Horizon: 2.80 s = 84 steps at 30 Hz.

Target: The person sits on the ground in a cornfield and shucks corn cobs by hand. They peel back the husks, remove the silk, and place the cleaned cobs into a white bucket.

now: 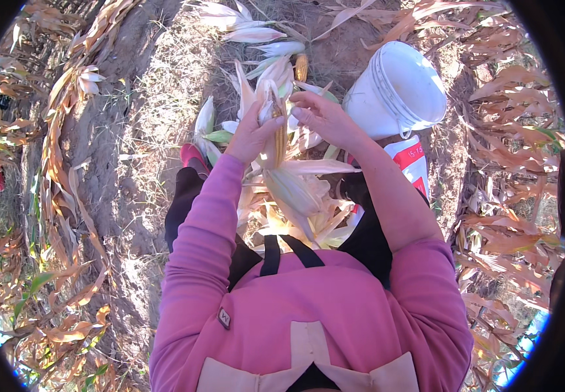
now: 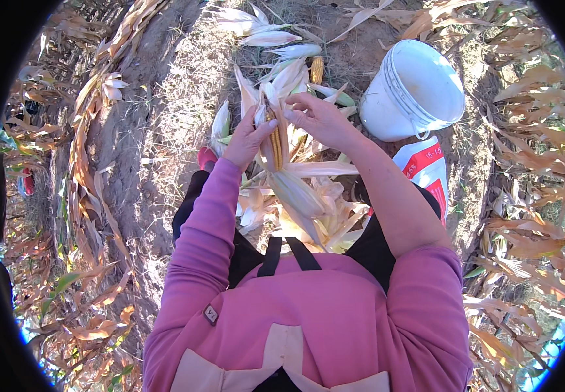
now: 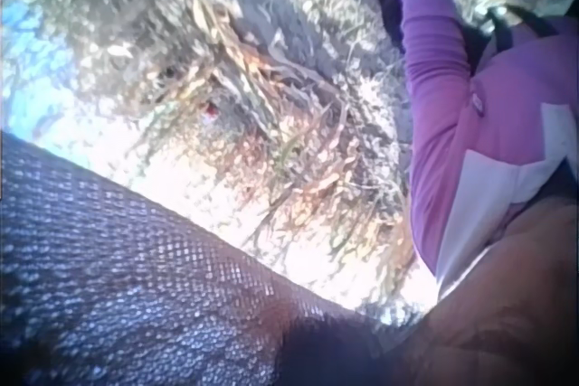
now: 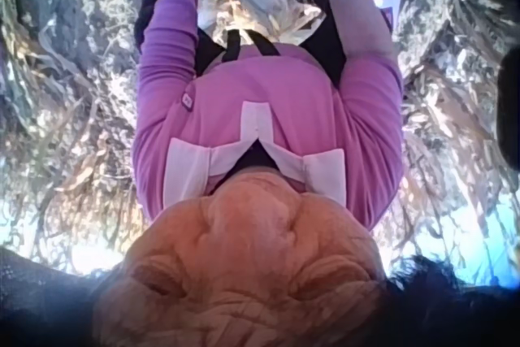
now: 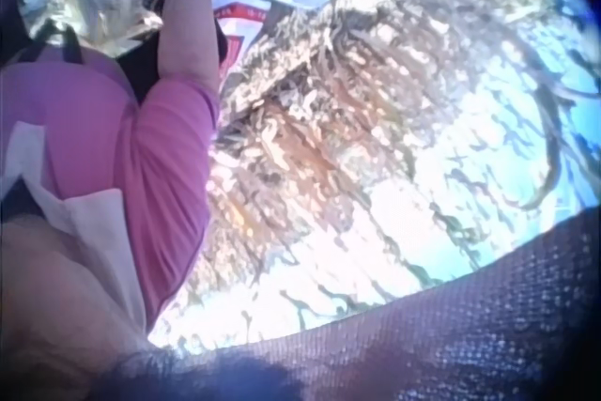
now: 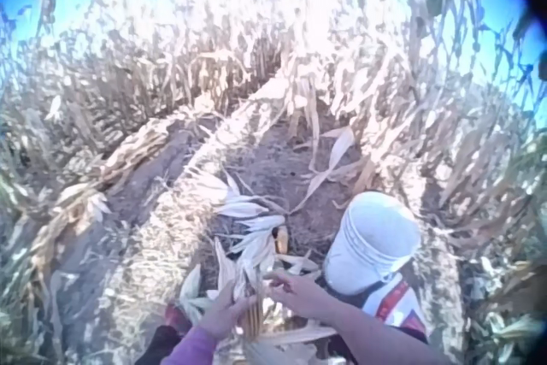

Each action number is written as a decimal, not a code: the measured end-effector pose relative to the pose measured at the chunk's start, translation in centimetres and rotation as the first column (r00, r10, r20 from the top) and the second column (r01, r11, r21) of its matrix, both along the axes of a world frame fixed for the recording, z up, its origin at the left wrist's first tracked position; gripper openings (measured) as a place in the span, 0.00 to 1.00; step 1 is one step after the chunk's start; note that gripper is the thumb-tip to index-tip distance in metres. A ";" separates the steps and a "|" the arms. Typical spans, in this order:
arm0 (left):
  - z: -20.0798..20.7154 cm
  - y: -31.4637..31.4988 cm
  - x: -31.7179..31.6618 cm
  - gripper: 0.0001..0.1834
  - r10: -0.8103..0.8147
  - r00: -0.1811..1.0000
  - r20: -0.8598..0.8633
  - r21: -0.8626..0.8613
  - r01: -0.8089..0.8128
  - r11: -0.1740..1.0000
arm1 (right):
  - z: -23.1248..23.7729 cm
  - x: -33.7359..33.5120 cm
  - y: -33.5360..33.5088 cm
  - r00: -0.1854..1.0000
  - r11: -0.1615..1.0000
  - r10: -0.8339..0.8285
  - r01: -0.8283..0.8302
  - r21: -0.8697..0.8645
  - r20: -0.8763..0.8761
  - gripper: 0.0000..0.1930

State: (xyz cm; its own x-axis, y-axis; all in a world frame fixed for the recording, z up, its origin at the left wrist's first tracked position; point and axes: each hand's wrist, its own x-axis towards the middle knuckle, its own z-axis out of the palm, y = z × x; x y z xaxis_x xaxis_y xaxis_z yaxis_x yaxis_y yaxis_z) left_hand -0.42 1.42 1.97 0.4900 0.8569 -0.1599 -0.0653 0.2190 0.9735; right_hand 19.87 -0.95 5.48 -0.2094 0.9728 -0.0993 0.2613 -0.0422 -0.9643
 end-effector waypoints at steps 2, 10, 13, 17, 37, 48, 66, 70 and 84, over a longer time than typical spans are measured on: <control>0.4 -0.6 0.4 0.29 -0.132 0.990 -0.038 0.044 0.134 0.990 | 0.3 -0.3 0.1 0.997 0.997 0.068 -0.067 0.033 -0.041 0.18; -0.2 -0.6 0.4 0.39 -0.363 0.924 -0.121 0.084 0.374 0.924 | -0.7 -0.1 -0.6 0.997 0.998 0.067 -0.067 -0.002 -0.031 0.14; 0.4 -0.7 0.4 0.42 -0.381 0.919 -0.104 0.096 0.390 0.916 | -0.5 -0.3 -0.6 0.998 0.998 0.065 -0.065 0.015 0.005 0.13; 0.9 -0.7 0.0 0.36 -0.319 0.945 -0.078 0.102 0.326 0.940 | -0.8 -0.6 -0.8 0.997 0.997 -0.022 0.016 -0.074 -0.080 0.14; 0.2 -1.5 1.5 0.26 0.136 0.990 -0.040 0.178 -0.127 0.976 | -1.4 -1.4 -0.3 0.669 0.882 -0.359 0.016 -0.470 -0.651 0.10; 2.9 1.8 -3.8 0.27 0.575 0.811 0.107 -0.064 -0.571 0.818 | -2.6 7.9 -0.7 0.884 0.950 0.077 0.076 -0.304 0.461 0.16; -0.3 1.6 -2.5 0.27 0.541 0.838 0.074 -0.287 -0.501 0.816 | -2.7 0.0 -0.9 0.946 0.961 0.274 -0.262 -0.093 0.174 0.35; 0.4 1.3 -2.4 0.27 0.551 0.831 0.078 -0.304 -0.507 0.806 | -2.9 0.3 -1.0 0.928 0.930 0.317 -0.263 -0.256 0.195 0.20; 0.6 2.6 -4.9 0.21 0.693 0.695 0.193 -0.429 -0.576 0.696 | -2.9 -2.2 -8.0 0.321 0.546 0.803 -0.735 -0.402 0.503 0.21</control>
State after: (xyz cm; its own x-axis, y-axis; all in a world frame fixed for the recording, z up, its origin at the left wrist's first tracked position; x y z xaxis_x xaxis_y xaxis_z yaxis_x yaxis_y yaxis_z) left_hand -5.29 4.05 2.55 -0.0838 0.9062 -0.4145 -0.5916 0.2895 0.7525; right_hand 17.71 -8.94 2.61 -0.7228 0.3868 -0.5727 0.6910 0.4183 -0.5895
